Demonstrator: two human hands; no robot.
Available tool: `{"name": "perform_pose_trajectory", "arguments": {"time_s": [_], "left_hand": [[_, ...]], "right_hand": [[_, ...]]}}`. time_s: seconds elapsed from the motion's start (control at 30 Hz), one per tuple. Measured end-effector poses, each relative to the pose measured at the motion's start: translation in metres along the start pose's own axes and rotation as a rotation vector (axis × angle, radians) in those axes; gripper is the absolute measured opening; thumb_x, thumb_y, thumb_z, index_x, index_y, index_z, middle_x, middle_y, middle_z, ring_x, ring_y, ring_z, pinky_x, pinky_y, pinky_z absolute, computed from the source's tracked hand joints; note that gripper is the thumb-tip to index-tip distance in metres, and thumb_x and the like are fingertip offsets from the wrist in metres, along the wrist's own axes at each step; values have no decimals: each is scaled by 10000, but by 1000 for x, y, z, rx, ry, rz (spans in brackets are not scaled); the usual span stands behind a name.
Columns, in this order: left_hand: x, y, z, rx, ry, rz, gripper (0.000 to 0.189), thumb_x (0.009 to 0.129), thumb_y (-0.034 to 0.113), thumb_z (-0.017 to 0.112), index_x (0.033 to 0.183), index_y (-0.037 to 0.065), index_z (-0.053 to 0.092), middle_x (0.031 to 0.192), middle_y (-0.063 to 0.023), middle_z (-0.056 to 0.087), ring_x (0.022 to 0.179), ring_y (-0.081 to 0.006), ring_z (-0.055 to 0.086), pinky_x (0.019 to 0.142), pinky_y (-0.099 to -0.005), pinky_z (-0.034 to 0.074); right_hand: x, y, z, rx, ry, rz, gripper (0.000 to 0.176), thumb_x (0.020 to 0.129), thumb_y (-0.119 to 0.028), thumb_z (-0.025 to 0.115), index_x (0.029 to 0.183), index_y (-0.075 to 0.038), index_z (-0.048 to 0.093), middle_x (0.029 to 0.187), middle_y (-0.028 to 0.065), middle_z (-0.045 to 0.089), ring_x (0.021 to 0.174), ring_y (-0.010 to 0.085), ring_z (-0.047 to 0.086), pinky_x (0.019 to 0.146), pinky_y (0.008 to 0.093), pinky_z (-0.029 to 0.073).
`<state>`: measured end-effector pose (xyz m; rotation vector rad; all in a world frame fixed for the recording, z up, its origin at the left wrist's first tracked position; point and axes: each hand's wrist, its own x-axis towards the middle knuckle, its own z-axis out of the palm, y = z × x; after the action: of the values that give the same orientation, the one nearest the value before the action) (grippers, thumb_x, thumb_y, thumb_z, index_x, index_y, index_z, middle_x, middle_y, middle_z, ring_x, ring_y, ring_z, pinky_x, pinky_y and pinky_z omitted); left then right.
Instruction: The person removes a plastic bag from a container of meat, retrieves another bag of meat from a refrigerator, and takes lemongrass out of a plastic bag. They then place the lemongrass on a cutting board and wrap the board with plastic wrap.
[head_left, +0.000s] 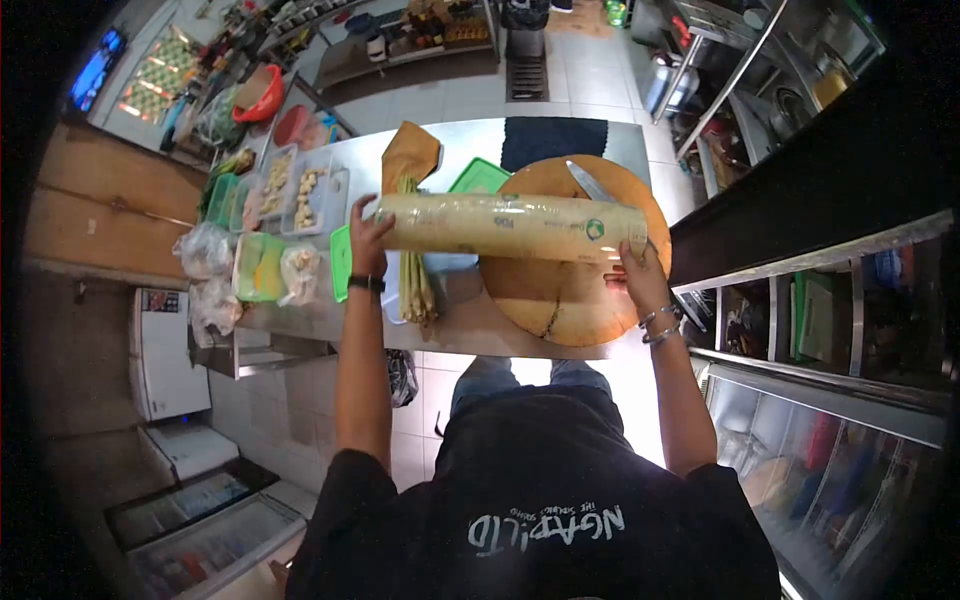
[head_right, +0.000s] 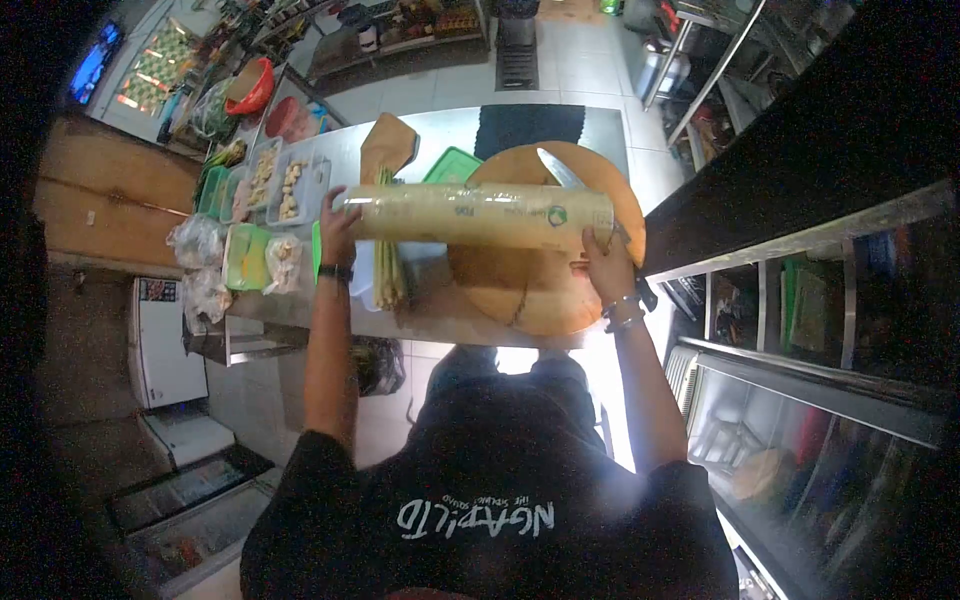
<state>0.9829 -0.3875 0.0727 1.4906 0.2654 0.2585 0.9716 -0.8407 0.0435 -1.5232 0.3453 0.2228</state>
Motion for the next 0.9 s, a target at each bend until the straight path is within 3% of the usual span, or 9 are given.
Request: {"name": "perform_pose_trajectory", "arguments": {"time_s": [0.13,0.2,0.37,0.43,0.5,0.6,0.67,0.73,0.9], "left_hand": [[46,-18,-5,-78,-41,-95,564,794,20,689,1288,87,423,1015,-142,659,863,-218,635,750,-353,525],[58,-17,-4,-29,-71,-155,543,797,15,690,1273,89,439,995,-123,660,834,-207,637,731,-336,527],[72,-14,-12,-7,-105,-215,502,812,60,713,1242,99,456,953,-86,645,826,-189,627,733,-326,519],[72,-16,-9,4,-159,-242,474,830,61,699,1232,99,451,998,-98,636,852,-193,621,754,-330,521],[67,-8,-6,16,-193,-236,471,857,61,671,1262,85,431,1030,-115,635,912,-213,636,790,-338,529],[64,-10,-6,-26,-249,-221,473,862,58,663,1270,83,426,1013,-112,650,895,-197,645,768,-336,530],[59,-11,-9,-45,-216,-203,481,859,57,664,1273,86,421,1002,-105,656,885,-193,647,760,-329,527],[54,-12,-9,-62,-211,-192,438,863,73,663,1246,81,450,1020,-92,649,902,-183,633,779,-314,513],[55,-38,-15,0,-73,-201,295,896,197,664,1139,67,558,1092,-68,618,987,-145,578,848,-291,469]], "right_hand": [[-16,-5,24,-88,43,-108,550,955,-303,603,1349,-4,362,1114,221,607,773,221,683,664,322,570],[-44,21,43,-141,110,-375,762,942,-233,614,1499,-12,144,1408,245,409,1194,340,540,934,417,487],[-91,67,90,-1289,203,-536,918,858,-311,655,1475,96,111,1476,331,259,1405,419,231,1166,458,176],[-90,75,130,-1048,54,-667,740,879,-380,612,1408,73,361,1410,301,407,1305,404,413,1083,482,328],[-91,27,151,-584,-1000,-330,466,860,-318,655,1175,22,610,1230,235,594,1120,379,571,931,479,451],[-98,45,155,-601,-278,-936,222,839,-235,690,918,-28,687,997,159,678,924,359,632,792,468,496],[-81,57,105,-679,350,-603,231,825,-181,709,983,-21,656,972,167,647,907,357,612,802,452,486],[-70,25,47,-1114,793,-751,422,829,-222,699,1169,-5,574,1085,195,604,1026,361,568,916,459,431],[-33,60,-53,-1249,528,-545,518,797,-216,719,1230,7,546,1228,188,557,1141,397,500,986,469,403]]}}
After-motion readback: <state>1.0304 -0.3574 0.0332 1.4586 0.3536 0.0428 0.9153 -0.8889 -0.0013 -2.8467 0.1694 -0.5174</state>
